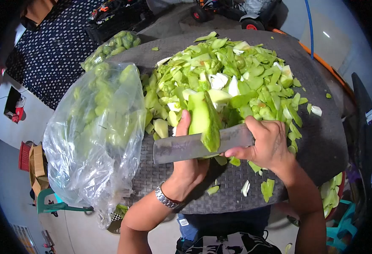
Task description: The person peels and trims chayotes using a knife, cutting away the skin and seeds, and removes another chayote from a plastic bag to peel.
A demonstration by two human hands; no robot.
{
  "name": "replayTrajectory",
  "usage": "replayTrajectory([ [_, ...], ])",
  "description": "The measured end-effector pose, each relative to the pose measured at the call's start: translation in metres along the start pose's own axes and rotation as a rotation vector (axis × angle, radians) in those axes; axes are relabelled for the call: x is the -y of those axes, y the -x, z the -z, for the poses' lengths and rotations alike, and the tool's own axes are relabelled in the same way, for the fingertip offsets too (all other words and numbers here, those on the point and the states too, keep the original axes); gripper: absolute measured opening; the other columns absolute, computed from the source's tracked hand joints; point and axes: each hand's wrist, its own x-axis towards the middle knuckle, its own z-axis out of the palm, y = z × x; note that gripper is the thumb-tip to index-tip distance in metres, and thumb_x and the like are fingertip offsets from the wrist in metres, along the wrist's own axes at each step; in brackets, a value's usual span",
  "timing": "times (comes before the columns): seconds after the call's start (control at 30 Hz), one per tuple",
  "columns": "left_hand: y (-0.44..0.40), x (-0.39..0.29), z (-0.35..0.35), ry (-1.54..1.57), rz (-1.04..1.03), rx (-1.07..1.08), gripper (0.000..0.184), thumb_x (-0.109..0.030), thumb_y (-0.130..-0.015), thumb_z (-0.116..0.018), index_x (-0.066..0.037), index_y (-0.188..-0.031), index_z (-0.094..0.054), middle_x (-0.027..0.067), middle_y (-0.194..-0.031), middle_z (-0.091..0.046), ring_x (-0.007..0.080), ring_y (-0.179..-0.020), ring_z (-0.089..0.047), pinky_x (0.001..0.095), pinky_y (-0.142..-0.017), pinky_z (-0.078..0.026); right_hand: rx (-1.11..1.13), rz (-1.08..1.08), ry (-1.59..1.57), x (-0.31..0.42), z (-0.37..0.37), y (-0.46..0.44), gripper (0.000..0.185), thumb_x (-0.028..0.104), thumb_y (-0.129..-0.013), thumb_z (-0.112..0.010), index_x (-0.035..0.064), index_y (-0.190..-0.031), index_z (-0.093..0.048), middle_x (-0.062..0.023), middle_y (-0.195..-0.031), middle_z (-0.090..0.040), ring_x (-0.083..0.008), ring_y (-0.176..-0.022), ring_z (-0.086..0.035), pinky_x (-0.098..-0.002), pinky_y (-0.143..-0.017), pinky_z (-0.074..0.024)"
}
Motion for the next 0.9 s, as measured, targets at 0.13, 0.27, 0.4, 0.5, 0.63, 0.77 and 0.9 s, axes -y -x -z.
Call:
replayTrajectory([
  [0.13, 0.003, -0.010, 0.011, -0.026, 0.122, 0.140, 0.065, -0.067, -0.102, -0.047, -0.013, -0.135, -0.064, 0.0103, -0.123, -0.071, 0.0249, -0.105, -0.069, 0.0419, -0.076, -0.056, 0.036, -0.050, 0.000, -0.015, 0.008, -0.004, 0.082, 0.085, -0.077, -0.070, 0.0041, -0.081, -0.063, -0.0162, -0.058, -0.062, -0.0398, -0.059, -0.070, -0.0481, -0.062, -0.0562],
  [0.27, 0.003, -0.004, 0.009, -0.020, 0.140, 0.067, 0.068, -0.070, -0.102, -0.042, -0.015, -0.138, -0.060, 0.0092, -0.122, -0.070, 0.0245, -0.101, -0.070, 0.0403, -0.063, -0.054, 0.097, -0.125, 0.022, -0.006, 0.012, -0.004, 0.082, 0.085, -0.080, -0.067, 0.0034, -0.086, -0.065, -0.0160, -0.058, -0.062, -0.0407, -0.060, -0.070, -0.0486, -0.061, -0.0559],
  [0.4, 0.014, 0.010, 0.007, -0.087, 0.168, 0.123, 0.064, -0.065, -0.104, -0.042, -0.013, -0.137, -0.058, 0.0097, -0.122, -0.070, 0.0253, -0.103, -0.070, 0.0419, -0.063, -0.056, 0.155, -0.225, -0.038, -0.016, 0.016, -0.009, 0.080, 0.082, -0.083, -0.066, 0.0027, -0.085, -0.064, -0.0167, -0.059, -0.063, -0.0411, -0.061, -0.071, -0.0497, -0.063, -0.0565],
  [0.5, 0.009, -0.001, -0.001, -0.068, 0.168, 0.163, 0.061, -0.062, -0.106, -0.045, -0.010, -0.134, -0.059, 0.0108, -0.116, -0.072, 0.0229, -0.094, -0.074, 0.0395, -0.066, -0.060, 0.154, -0.332, -0.057, -0.030, 0.023, -0.012, 0.077, 0.080, -0.085, -0.067, 0.0031, -0.075, -0.060, -0.0183, -0.056, -0.061, -0.0415, -0.059, -0.070, -0.0504, -0.063, -0.0565],
  [0.63, 0.006, 0.004, 0.009, 0.002, 0.246, 0.135, 0.063, -0.065, -0.106, -0.042, -0.011, -0.131, -0.060, 0.0086, -0.117, -0.070, 0.0220, -0.101, -0.069, 0.0439, -0.074, -0.056, 0.187, -0.161, -0.131, 0.000, 0.016, -0.007, 0.076, 0.077, -0.085, -0.069, 0.0028, -0.073, -0.060, -0.0196, -0.056, -0.060, -0.0429, -0.060, -0.070, -0.0507, -0.063, -0.0568],
  [0.77, 0.010, 0.008, 0.004, -0.057, 0.211, 0.057, 0.061, -0.064, -0.106, -0.040, -0.011, -0.129, -0.060, 0.0087, -0.113, -0.070, 0.0234, -0.094, -0.070, 0.0415, -0.068, -0.055, 0.178, -0.174, -0.147, -0.005, 0.009, -0.005, 0.077, 0.079, -0.084, -0.069, 0.0026, -0.076, -0.061, -0.0205, -0.059, -0.062, -0.0440, -0.062, -0.070, -0.0511, -0.065, -0.0568],
  [0.9, 0.011, 0.009, 0.002, -0.074, 0.180, 0.083, 0.062, -0.062, -0.105, -0.039, -0.010, -0.132, -0.060, 0.0125, -0.112, -0.070, 0.0286, -0.084, -0.072, 0.0411, -0.054, -0.057, 0.204, -0.260, -0.040, -0.023, 0.016, -0.008, 0.081, 0.082, -0.084, -0.065, 0.0014, -0.079, -0.064, -0.0216, -0.067, -0.067, -0.0450, -0.071, -0.071, -0.0531, -0.073, -0.0562],
])
